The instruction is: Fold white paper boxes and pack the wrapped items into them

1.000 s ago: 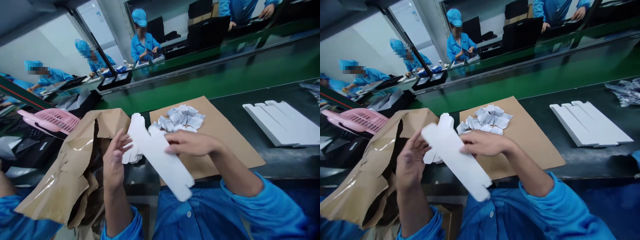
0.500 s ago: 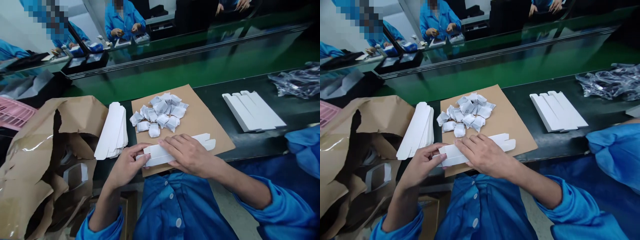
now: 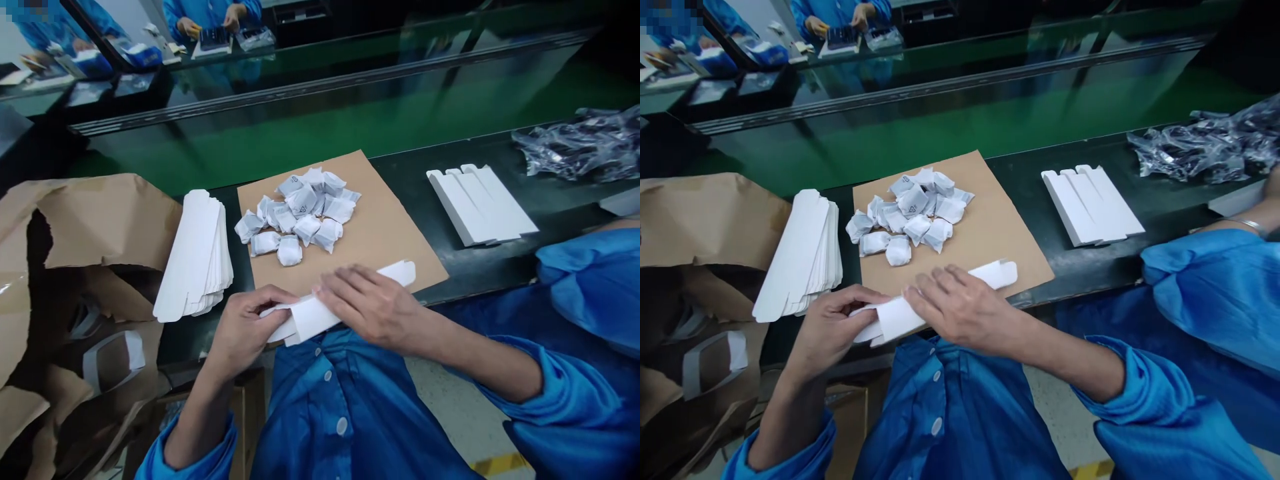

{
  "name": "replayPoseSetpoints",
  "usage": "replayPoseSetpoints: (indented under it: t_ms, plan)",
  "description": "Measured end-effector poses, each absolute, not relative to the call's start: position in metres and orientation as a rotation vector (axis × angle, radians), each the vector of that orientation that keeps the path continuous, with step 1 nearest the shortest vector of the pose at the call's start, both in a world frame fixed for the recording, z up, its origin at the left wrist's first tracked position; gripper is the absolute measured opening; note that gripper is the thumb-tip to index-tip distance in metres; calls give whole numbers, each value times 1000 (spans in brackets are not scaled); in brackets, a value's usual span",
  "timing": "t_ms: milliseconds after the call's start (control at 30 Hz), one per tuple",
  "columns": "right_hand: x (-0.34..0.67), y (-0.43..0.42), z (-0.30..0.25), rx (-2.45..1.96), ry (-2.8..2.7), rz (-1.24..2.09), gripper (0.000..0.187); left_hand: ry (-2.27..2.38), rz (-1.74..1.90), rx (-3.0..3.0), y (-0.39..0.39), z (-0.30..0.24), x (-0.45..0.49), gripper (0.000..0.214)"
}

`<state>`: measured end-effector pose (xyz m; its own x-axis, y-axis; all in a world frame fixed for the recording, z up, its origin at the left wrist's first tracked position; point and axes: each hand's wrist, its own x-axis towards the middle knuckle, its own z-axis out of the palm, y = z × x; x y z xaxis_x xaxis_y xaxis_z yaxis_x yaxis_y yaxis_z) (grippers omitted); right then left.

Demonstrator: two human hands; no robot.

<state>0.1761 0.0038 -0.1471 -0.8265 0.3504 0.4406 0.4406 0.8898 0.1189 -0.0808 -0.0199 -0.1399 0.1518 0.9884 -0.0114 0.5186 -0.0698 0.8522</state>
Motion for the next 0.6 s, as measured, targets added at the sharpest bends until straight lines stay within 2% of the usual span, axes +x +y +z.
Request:
replayPoseSetpoints:
  t_ms: [67, 100, 233, 267, 333, 400, 500, 600]
  plan:
    - [187, 7, -151, -664, -2605, -290, 36, 1517, 899, 1613, -22, -139, -85, 7]
    - [191, 9, -154, -708, -2559, -284, 36, 1564, 1048, 1563, -25, -140, -82, 11]
    - [182, 8, -171, -993, -2242, -322, 39, 1483, 1958, 1420, -46, -149, -34, 51]
    - [172, 3, -175, -1046, -2171, -345, 42, 1380, 1962, 1439, -49, -152, -17, 65]
    - [147, -11, -184, -1067, -2087, -365, 52, 1303, 1750, 1386, -47, -156, 9, 91]
    - [129, -25, -186, -1024, -2100, -268, 62, 1461, 1711, 1360, -35, -159, 18, 104]
    - [129, -32, -173, -878, -2210, 238, 70, 1692, 1583, 1476, -15, -159, 0, 90]
    - [145, -16, -150, -892, -2000, 676, 58, 1689, 1423, 1620, -11, -159, -21, 79]
